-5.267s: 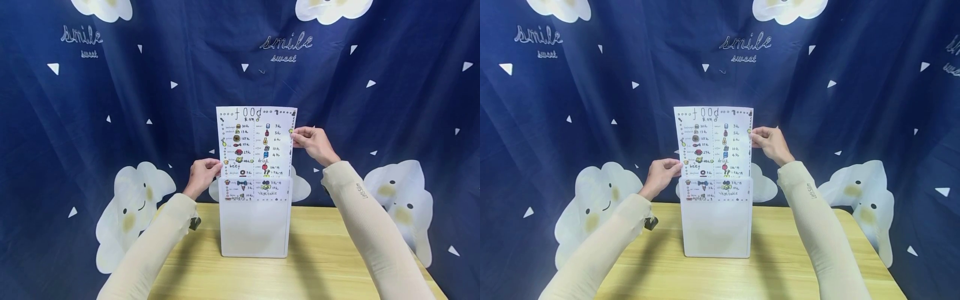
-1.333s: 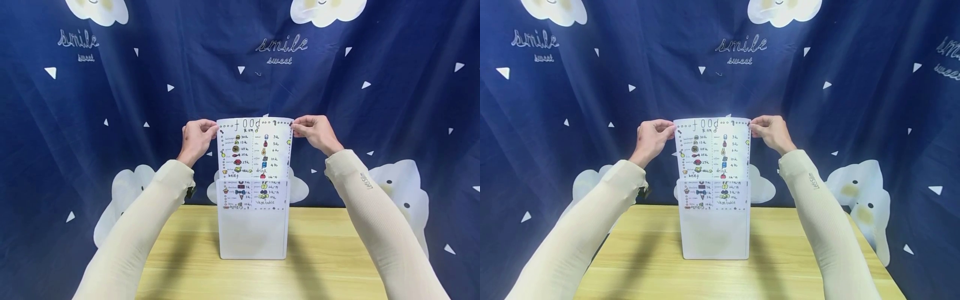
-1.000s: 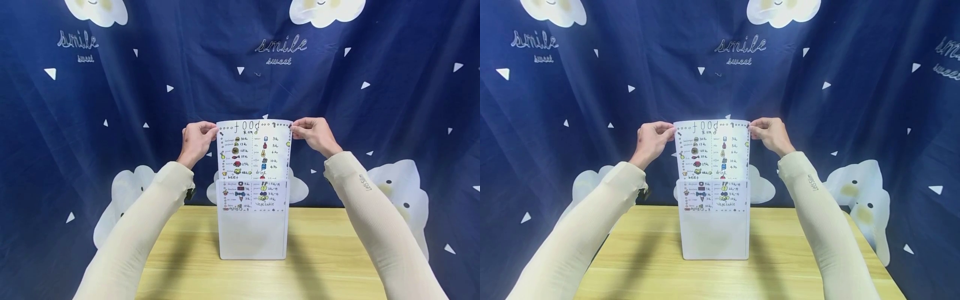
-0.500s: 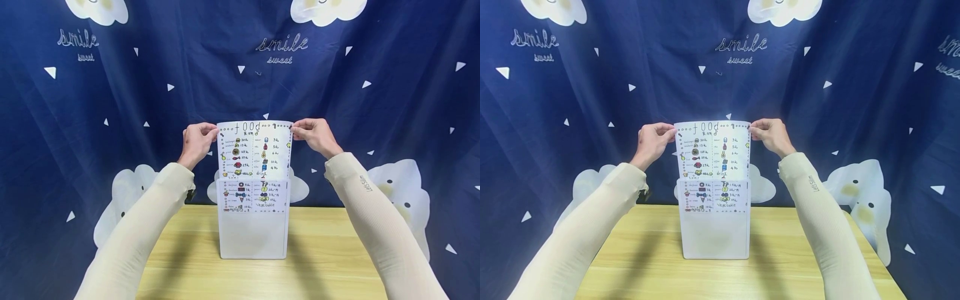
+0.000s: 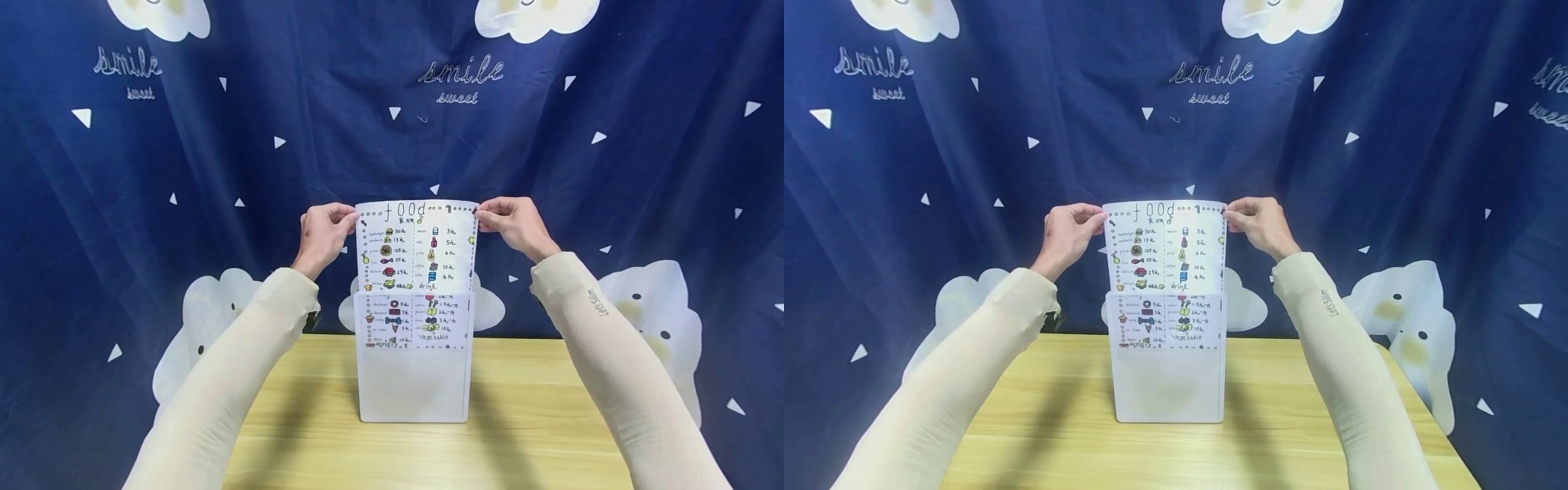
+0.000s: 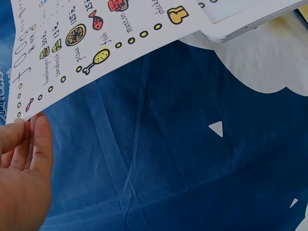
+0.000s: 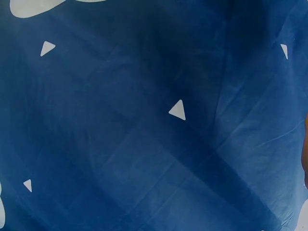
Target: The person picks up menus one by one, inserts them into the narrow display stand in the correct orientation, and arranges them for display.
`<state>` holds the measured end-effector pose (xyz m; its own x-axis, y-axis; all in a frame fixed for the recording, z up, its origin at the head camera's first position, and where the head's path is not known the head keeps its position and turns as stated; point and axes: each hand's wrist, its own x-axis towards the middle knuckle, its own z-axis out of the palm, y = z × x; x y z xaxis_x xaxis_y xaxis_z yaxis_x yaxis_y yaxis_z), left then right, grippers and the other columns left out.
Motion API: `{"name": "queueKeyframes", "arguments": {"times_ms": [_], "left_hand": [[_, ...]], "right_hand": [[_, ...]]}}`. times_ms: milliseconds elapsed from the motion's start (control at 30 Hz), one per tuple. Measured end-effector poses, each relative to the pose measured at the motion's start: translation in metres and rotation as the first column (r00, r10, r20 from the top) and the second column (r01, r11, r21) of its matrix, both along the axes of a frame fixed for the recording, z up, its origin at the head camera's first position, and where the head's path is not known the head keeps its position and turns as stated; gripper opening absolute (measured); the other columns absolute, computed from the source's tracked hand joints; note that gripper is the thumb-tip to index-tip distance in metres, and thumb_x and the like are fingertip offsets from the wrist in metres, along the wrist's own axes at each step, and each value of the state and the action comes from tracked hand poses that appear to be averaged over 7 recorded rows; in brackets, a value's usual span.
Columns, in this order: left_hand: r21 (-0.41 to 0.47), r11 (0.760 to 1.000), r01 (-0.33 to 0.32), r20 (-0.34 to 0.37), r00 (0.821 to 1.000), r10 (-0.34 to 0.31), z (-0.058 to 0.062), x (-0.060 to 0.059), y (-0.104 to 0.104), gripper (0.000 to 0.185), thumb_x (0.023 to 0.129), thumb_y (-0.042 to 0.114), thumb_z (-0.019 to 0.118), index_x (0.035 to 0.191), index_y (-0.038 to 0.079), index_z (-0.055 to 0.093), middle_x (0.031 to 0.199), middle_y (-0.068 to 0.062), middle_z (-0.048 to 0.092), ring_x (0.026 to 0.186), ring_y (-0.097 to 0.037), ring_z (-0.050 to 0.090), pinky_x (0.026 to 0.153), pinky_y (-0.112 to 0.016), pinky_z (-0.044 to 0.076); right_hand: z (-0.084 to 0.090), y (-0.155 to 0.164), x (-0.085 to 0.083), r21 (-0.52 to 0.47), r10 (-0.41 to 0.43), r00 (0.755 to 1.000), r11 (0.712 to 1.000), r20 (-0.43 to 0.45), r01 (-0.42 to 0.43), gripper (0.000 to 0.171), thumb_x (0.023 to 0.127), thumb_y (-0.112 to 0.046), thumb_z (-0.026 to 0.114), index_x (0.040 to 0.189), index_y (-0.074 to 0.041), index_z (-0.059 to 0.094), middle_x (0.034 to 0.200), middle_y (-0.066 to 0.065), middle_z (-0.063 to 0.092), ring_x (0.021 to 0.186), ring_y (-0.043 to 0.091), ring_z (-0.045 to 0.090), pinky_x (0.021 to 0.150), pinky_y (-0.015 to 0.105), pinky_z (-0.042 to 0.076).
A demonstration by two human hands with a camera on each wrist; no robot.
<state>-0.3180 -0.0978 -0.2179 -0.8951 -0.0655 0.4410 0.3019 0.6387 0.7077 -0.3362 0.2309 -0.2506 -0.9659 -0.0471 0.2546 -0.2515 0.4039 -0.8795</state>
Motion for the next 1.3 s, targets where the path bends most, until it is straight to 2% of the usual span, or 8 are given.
{"name": "queueKeyframes", "arguments": {"times_ms": [133,533,967,1300], "left_hand": [[0.006,1.0,0.014,-0.008,1.0,-0.014,-0.001,0.0,-0.001,0.016,0.094,0.014,0.072,0.101,0.001,0.076,0.094,-0.011,0.076,0.083,-0.023,0.073,0.076,-0.032,0.057],[-0.004,1.0,0.005,0.015,1.0,-0.005,-0.005,0.001,-0.002,0.016,0.094,0.016,0.071,0.103,0.003,0.076,0.095,-0.01,0.076,0.085,-0.021,0.072,0.078,-0.034,0.057],[0.021,1.0,0.012,0.024,1.0,-0.012,-0.01,0.001,-0.004,0.016,0.094,0.015,0.071,0.102,0.002,0.076,0.096,-0.011,0.076,0.086,-0.025,0.073,0.077,-0.032,0.058],[0.028,0.999,0.02,0.023,1.0,-0.021,-0.014,0.001,-0.005,0.016,0.095,0.013,0.07,0.102,0.001,0.075,0.096,-0.013,0.076,0.089,-0.029,0.073,0.074,-0.031,0.058]], "right_hand": [[-0.002,0.0,0.0,-0.002,0.0,1.0,1.0,0.002,0.0,0.023,0.097,-0.018,0.068,0.109,0.002,0.069,0.109,0.016,0.071,0.082,0.008,0.07,0.087,0.032,0.056],[-0.006,-0.001,-0.001,-0.003,0.01,1.0,1.0,0.017,-0.01,0.02,0.097,-0.015,0.067,0.109,0.002,0.069,0.111,0.017,0.071,0.082,0.009,0.07,0.09,0.038,0.055],[-0.01,0.0,0.0,0.018,0.005,0.999,1.0,0.039,-0.006,0.021,0.098,-0.017,0.067,0.11,0.001,0.069,0.113,0.017,0.071,0.086,0.013,0.07,0.092,0.039,0.054],[-0.013,-0.002,-0.001,-0.026,0.03,0.999,0.999,0.024,-0.03,0.024,0.096,-0.015,0.068,0.11,0.005,0.069,0.11,0.019,0.071,0.087,0.017,0.072,0.079,0.023,0.056]]}}
